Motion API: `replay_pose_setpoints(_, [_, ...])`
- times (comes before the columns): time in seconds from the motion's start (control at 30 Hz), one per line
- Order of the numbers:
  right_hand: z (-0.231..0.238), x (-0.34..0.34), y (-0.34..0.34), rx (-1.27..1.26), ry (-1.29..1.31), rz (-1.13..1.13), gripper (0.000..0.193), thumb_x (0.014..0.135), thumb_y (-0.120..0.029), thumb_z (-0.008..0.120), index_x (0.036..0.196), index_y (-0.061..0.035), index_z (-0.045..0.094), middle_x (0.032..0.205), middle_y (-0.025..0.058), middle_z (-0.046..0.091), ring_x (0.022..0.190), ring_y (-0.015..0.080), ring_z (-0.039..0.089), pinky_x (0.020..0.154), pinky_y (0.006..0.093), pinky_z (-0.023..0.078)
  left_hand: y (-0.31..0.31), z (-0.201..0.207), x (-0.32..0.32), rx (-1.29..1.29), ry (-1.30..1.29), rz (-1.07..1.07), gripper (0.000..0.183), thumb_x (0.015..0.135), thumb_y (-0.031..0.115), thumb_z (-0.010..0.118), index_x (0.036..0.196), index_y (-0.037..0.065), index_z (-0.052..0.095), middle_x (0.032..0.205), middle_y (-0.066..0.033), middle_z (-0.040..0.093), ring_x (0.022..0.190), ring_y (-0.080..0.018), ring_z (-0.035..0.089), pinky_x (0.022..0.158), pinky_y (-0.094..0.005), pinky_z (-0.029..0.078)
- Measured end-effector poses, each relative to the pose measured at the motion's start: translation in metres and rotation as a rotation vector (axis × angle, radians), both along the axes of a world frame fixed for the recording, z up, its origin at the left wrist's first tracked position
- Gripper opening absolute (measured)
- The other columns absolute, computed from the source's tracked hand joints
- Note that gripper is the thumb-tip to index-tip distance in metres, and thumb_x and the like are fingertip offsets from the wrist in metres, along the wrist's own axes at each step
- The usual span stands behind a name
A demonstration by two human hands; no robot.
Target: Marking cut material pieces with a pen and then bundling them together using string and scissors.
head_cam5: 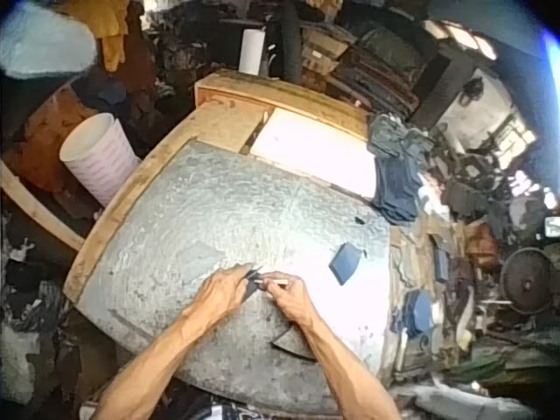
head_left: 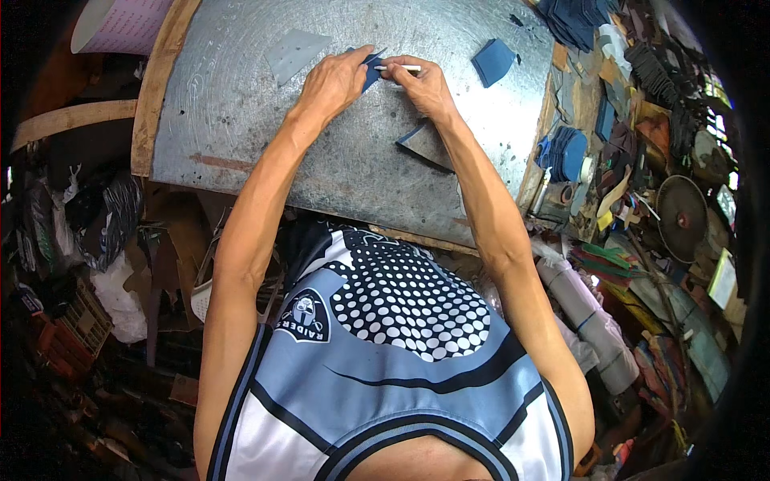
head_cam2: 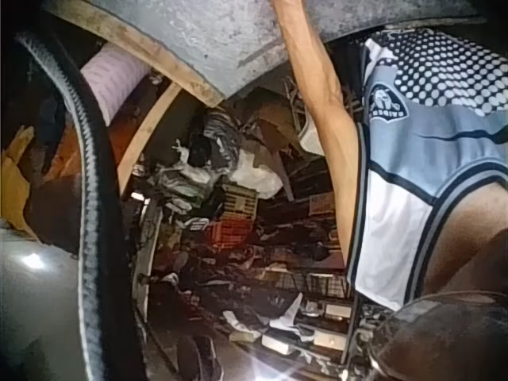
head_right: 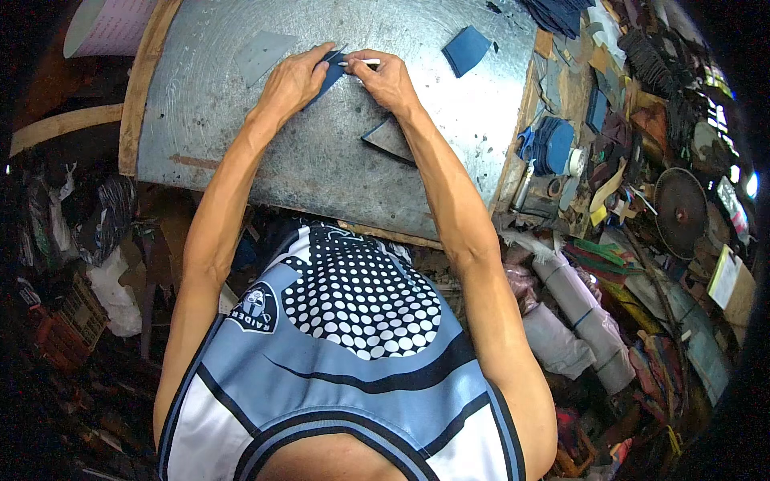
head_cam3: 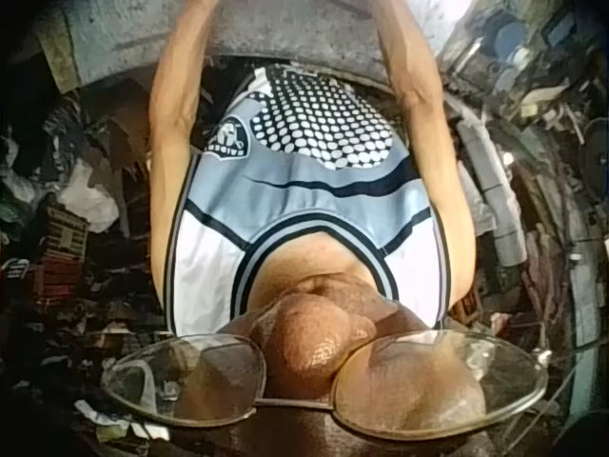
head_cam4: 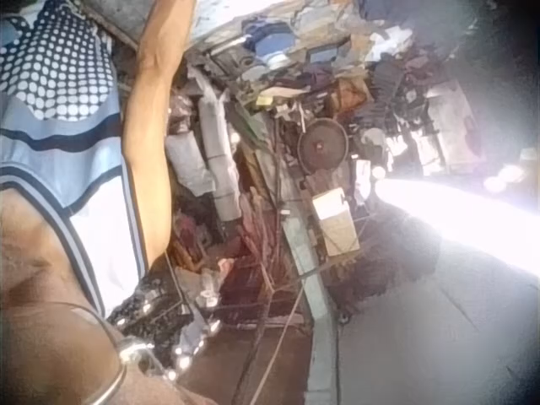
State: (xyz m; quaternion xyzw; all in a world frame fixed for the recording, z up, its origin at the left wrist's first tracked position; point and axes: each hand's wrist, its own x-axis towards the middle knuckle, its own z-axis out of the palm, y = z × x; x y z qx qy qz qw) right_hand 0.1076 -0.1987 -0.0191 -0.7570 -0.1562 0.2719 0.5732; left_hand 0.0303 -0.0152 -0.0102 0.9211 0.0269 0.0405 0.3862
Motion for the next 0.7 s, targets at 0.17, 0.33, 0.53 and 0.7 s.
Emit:
replay_pose_setpoints(0.17, [-0.001, 0.003, -0.004, 0.015, 0.045, 0.11, 0.028, 0.094, -0.021, 0.061, 0.106, 0.0031, 0.069, 0.092, 0.0101, 0.071, 0.089, 0.0143, 0.065, 0.085, 0.0262, 0.051, 0.001, 0.007, 0.001, -0.011, 0.124, 0.027, 0.039, 0.094, 0.018, 0.053, 0.132, 0.008, 0.054, 0.102, -0.0236, 0.068, 0.095, -0.0415, 0.065, 0.082, -0.0476, 0.051])
replay_pose_setpoints(0.33, [0.004, 0.006, -0.003, -0.076, 0.058, 0.048, 0.029, 0.094, -0.021, 0.06, 0.103, 0.0051, 0.069, 0.087, 0.0074, 0.069, 0.084, 0.0142, 0.064, 0.083, 0.0267, 0.051, 0.001, 0.005, 0.001, -0.013, 0.125, 0.022, 0.04, 0.093, 0.019, 0.055, 0.131, 0.006, 0.054, 0.097, -0.024, 0.068, 0.089, -0.0416, 0.066, 0.081, -0.047, 0.052])
replay_pose_setpoints(0.53, [0.037, 0.003, -0.042, 0.237, 0.02, -0.288, 0.036, 0.096, -0.032, 0.056, 0.085, -0.0007, 0.07, 0.082, 0.0065, 0.068, 0.076, 0.0123, 0.059, 0.07, 0.025, 0.046, -0.005, 0.001, -0.004, 0.244, 0.007, -0.124, 0.033, 0.088, 0.023, 0.065, 0.112, 0.001, 0.067, 0.119, -0.0229, 0.063, 0.102, -0.0392, 0.062, 0.085, -0.0448, 0.052])
replay_pose_setpoints(0.7, [0.076, -0.042, -0.108, -0.398, -0.318, -0.218, 0.028, 0.095, -0.025, 0.057, 0.103, -0.0006, 0.068, 0.091, 0.0122, 0.065, 0.083, 0.0229, 0.063, 0.077, 0.0361, 0.05, -0.029, 0.018, -0.017, 0.186, 0.023, -0.167, 0.034, 0.087, 0.025, 0.068, 0.107, -0.003, 0.067, 0.126, -0.0231, 0.058, 0.108, -0.0392, 0.059, 0.093, -0.0449, 0.048])
